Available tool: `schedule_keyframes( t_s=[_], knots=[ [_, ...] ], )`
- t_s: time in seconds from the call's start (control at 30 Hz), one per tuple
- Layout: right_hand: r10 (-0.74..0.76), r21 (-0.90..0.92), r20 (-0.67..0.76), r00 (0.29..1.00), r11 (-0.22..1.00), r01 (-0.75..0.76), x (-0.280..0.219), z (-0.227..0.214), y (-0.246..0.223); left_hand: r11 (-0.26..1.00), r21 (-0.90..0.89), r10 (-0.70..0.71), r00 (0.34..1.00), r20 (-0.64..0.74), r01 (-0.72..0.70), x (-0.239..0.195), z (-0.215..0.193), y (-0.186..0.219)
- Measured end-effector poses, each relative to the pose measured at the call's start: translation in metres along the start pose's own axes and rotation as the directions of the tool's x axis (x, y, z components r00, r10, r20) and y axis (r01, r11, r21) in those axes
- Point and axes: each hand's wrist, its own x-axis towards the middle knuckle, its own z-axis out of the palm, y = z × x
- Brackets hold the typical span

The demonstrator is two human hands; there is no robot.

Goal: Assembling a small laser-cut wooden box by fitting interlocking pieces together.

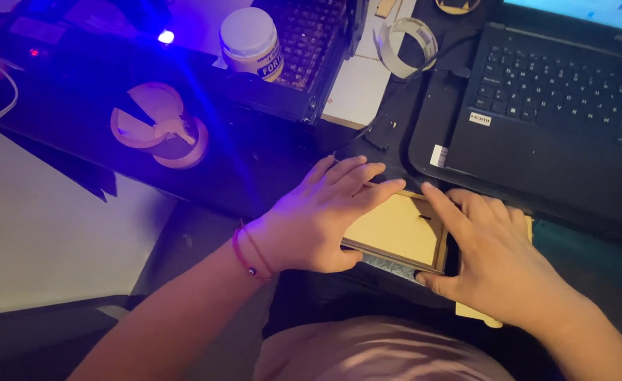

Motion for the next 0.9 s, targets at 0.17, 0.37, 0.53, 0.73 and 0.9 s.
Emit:
schedule_keyframes(
  t_s=[0.17,0.37,0.53,0.73,0.9],
  knots=[
    [-0.014,0.036,0.008,1.0,0.999,0.013,-0.002,-0.003,-0.004,0.998,-0.042,-0.041,0.998,-0.043,0.039,-0.006,-0.009,0.017],
    [-0.014,0.008,-0.058,0.998,1.0,0.014,0.003,0.008,-0.003,0.994,0.053,0.1,0.985,-0.138,-0.093,-0.011,0.006,0.016],
    [-0.036,-0.055,-0.08,0.996,0.998,0.032,0.005,0.015,0.0,0.983,0.127,0.144,0.985,-0.093,-0.132,-0.017,0.014,0.008],
    [-0.026,-0.081,-0.047,0.999,0.996,0.023,0.007,0.011,0.0,0.988,0.052,0.148,0.989,-0.028,-0.147,-0.021,0.014,0.004],
    [-0.021,-0.108,-0.034,0.999,0.994,0.018,0.007,0.008,-0.002,0.984,0.105,0.154,0.984,-0.086,-0.145,-0.028,0.018,0.003]
  ],
)
